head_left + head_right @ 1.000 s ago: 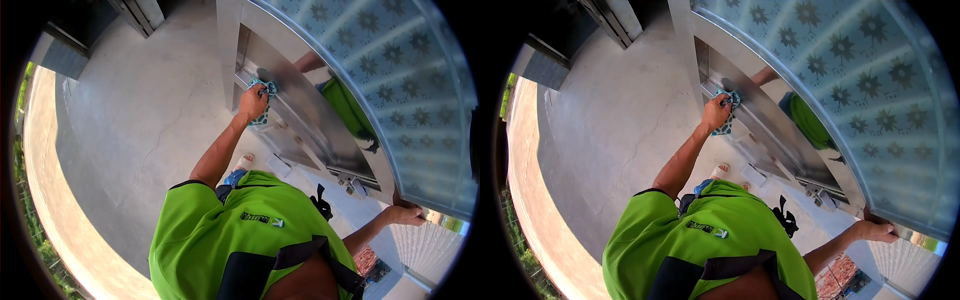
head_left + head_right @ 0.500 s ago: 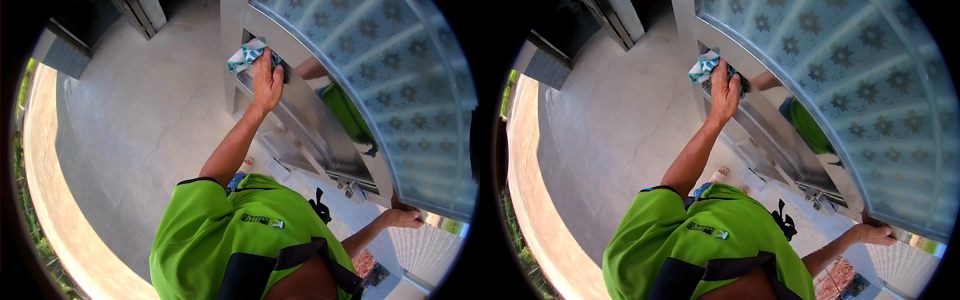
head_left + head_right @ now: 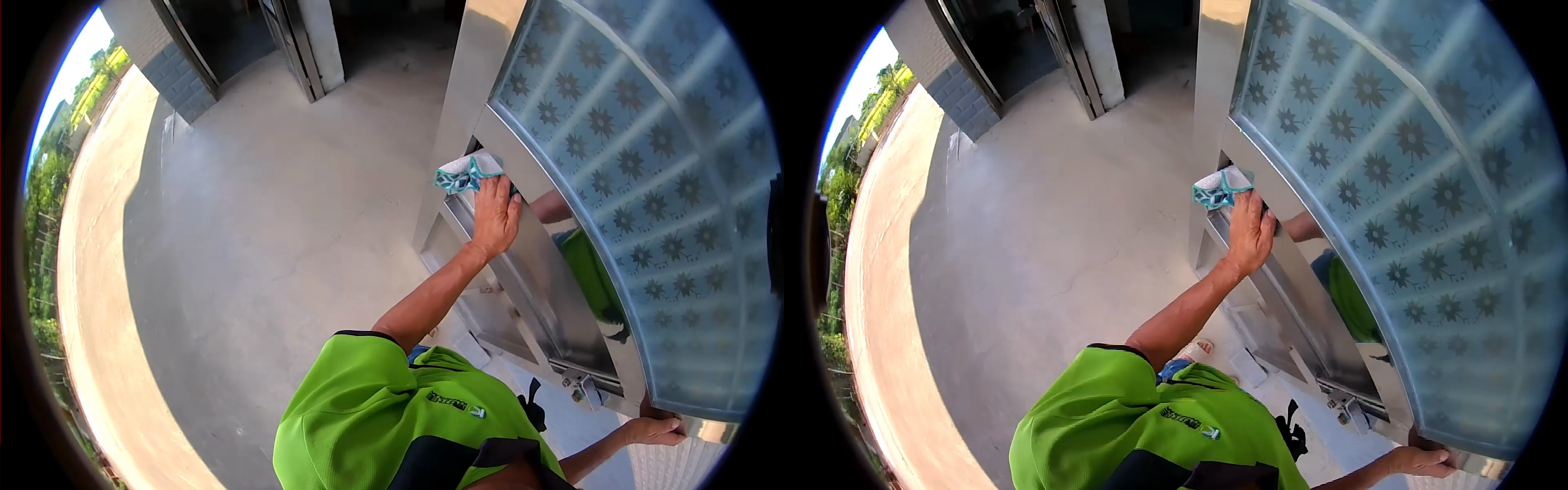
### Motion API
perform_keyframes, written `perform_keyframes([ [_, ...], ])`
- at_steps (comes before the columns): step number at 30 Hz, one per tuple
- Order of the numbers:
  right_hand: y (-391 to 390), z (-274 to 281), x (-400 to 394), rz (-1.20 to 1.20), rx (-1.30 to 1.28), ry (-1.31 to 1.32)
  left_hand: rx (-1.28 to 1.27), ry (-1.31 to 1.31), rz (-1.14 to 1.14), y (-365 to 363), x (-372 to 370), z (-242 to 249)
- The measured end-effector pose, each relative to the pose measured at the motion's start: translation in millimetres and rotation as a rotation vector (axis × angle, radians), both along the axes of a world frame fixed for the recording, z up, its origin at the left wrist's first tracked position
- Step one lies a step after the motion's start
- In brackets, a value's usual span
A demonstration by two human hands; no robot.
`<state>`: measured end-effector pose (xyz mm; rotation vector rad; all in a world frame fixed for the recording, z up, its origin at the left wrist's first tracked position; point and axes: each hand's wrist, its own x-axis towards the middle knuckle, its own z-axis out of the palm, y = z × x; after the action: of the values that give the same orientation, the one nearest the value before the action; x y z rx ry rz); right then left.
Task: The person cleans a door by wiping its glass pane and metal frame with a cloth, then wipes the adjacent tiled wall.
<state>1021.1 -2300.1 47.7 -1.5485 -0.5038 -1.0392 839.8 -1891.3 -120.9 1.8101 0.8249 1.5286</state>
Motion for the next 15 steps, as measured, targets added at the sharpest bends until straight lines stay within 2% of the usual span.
perform_keyframes([
  [2,20.0,10.8,-23.0,0.052,0.088,0.107,-0.014,-0.013,0.064,3.9,0.1,-5.1],
  [5,-8.1,-1.9,2.3,-0.039,0.008,-0.032,-0.170,-0.121,0.086,-6.9,15.2,-23.4],
  [6,-26.4,-9.7,14.4,-0.123,-0.049,-0.016,-0.121,-0.052,0.147,-18.0,21.6,-29.8],
  [7,-5.7,3.2,-2.8,-0.205,-0.052,-0.087,-0.126,-0.062,0.123,-32.5,22.1,-26.0],
  [9,1.9,3.2,-9.5,-0.098,0.017,0.015,-0.035,-0.008,-0.130,-61.6,14.8,-15.7],
  [10,-3.1,-0.2,-5.7,-0.103,0.014,0.011,0.085,0.058,-0.138,-72.6,11.2,-3.8],
  [11,-11.7,-4.5,1.3,-0.118,-0.016,0.015,0.082,0.055,-0.139,-74.3,10.1,-6.3],
  [13,-20.1,-5.0,0.9,-0.136,-0.039,0.016,0.069,0.234,-0.266,-71.3,4.7,-8.9],
  [14,-20.0,-5.3,-1.4,-0.186,-0.041,0.054,0.024,0.232,-0.210,-61.3,4.2,-6.6],
  [15,-14.4,-5.3,-2.9,-0.235,-0.022,0.086,-0.007,0.099,-0.131,-45.9,6.1,-1.0],
])
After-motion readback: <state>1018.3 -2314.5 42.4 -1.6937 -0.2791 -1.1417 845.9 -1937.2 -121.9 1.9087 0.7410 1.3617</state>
